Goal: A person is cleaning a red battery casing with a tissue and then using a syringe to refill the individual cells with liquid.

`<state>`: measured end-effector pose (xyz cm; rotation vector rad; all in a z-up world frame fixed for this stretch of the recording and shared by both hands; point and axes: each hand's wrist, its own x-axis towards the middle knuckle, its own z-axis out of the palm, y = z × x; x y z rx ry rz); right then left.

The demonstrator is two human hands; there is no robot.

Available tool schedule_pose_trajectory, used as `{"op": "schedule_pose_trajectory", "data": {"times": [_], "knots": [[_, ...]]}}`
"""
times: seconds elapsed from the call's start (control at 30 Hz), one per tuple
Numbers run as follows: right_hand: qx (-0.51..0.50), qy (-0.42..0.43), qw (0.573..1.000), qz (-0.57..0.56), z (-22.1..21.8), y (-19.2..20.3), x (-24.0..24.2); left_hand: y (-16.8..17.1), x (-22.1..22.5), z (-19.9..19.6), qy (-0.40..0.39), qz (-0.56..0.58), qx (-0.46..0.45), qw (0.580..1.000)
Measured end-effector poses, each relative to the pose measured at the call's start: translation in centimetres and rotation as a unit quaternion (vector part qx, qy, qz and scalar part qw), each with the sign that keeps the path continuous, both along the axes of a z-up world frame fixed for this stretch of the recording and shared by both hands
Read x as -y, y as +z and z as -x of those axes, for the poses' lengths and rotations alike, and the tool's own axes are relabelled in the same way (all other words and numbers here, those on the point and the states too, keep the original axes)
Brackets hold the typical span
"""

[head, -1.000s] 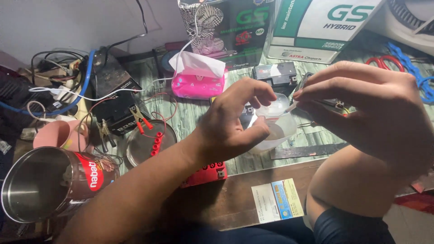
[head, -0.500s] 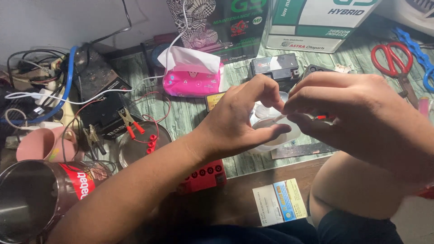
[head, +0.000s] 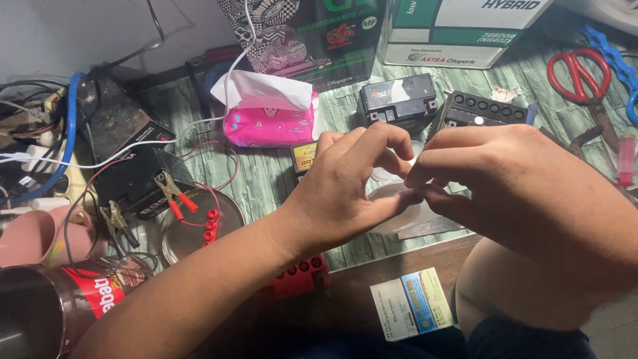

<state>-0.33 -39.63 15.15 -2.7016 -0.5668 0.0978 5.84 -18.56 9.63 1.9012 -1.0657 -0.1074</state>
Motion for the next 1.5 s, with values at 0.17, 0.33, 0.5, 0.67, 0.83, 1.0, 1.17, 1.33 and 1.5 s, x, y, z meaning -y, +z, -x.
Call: {"op": "schedule_pose_trajectory", "data": {"times": [0.17,0.33,0.5,0.67,0.83,1.0,1.17,1.33,1.5], "knots": [[-0.002,0.012,1.000,-0.005,-0.3,0.1,-0.4,-0.4,0.0,-0.1,0.003,-0.008,0.002,1.000],[0.006,0.020,1.000,0.000,-0.5,0.2,-0.8,-0.5,-0.1,0.0,0.012,-0.020,0.015,1.000],[0.018,0.023,0.999,0.020,-0.5,-0.1,-0.8,-1.0,-0.1,0.0,0.016,-0.016,0.034,0.999],[0.018,0.027,0.999,0.019,-0.4,0.5,-1.0,-1.3,-0.1,0.0,0.017,-0.014,0.050,0.999],[0.038,0.032,0.998,0.032,-0.2,0.3,-0.7,-1.2,0.0,0.0,0.022,-0.012,0.068,0.997],[0.034,0.023,0.999,0.020,0.0,0.1,-0.6,-1.3,0.0,0.1,0.017,-0.005,0.054,0.998],[0.037,0.014,0.999,0.029,0.1,0.0,-0.5,-1.6,0.0,0.1,0.018,-0.004,0.052,0.998],[0.024,0.004,1.000,0.002,0.2,0.2,-0.5,-1.7,0.0,0.2,0.019,-0.006,0.051,0.999],[0.009,-0.018,1.000,0.001,0.3,0.8,-0.7,-1.9,-0.1,0.2,0.015,0.003,0.075,0.997]]}}
